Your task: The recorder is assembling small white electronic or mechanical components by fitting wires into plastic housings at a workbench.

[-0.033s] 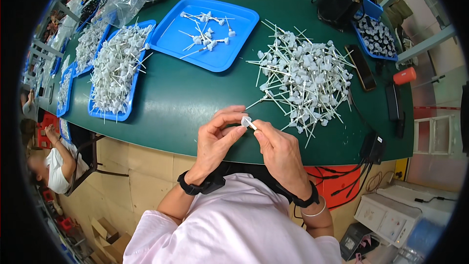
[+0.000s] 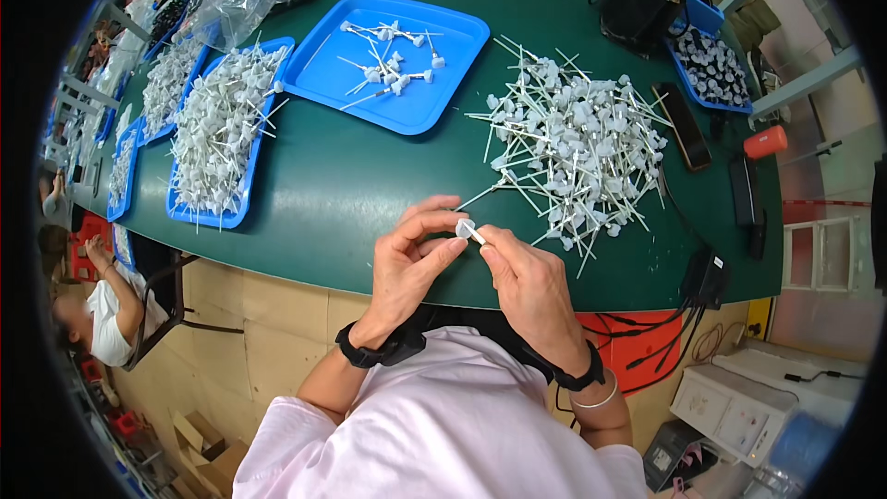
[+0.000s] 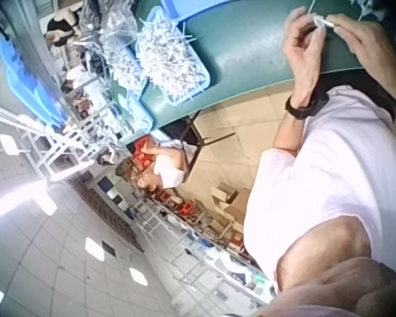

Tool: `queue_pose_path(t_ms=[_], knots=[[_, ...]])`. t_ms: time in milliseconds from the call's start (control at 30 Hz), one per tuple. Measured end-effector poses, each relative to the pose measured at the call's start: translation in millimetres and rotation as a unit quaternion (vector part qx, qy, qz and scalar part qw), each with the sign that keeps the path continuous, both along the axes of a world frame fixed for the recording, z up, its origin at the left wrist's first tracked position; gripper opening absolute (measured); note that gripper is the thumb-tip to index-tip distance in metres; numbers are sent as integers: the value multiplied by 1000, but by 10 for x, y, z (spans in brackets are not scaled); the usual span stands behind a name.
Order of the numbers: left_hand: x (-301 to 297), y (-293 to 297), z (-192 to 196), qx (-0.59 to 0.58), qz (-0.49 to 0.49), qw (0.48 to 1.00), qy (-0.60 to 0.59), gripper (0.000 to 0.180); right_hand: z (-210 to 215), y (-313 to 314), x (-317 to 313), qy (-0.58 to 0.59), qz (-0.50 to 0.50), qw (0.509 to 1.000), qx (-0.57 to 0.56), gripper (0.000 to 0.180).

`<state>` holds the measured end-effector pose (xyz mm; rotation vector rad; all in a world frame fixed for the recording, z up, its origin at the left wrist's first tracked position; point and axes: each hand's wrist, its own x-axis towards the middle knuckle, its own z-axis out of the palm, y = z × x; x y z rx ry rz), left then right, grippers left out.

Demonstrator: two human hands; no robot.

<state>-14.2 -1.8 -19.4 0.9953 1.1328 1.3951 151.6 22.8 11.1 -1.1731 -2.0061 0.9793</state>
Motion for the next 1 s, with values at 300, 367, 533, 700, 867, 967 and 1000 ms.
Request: queue_pose_path(t_ms=[300, 367, 533, 700, 867, 967, 1000], knots=[[-35, -10, 15, -55, -16, 998, 3, 25, 72, 38, 22, -3, 13, 1000, 20, 13], [-26, -7, 28, -60, -18, 998, -20, 26, 81, 46, 34, -13, 17, 999, 24, 12], [-24, -20, -13, -43, -15, 999, -19, 25, 126, 60, 57, -38, 26, 999, 22, 13], [-21, -24, -12, -46, -16, 998, -27, 24, 173, 80, 72, -40, 37, 999, 4, 15], [-21, -19, 8, -51, -17, 998, -33, 24, 182, 70, 80, -52, 36, 998, 13, 17], [-15, -22, 4, -49, -18, 998, -34, 24, 155, 54, 86, -53, 31, 998, 34, 17], [-12, -24, 1, -49, -18, 998, -32, 24, 149, 49, 87, -53, 31, 997, 39, 17]])
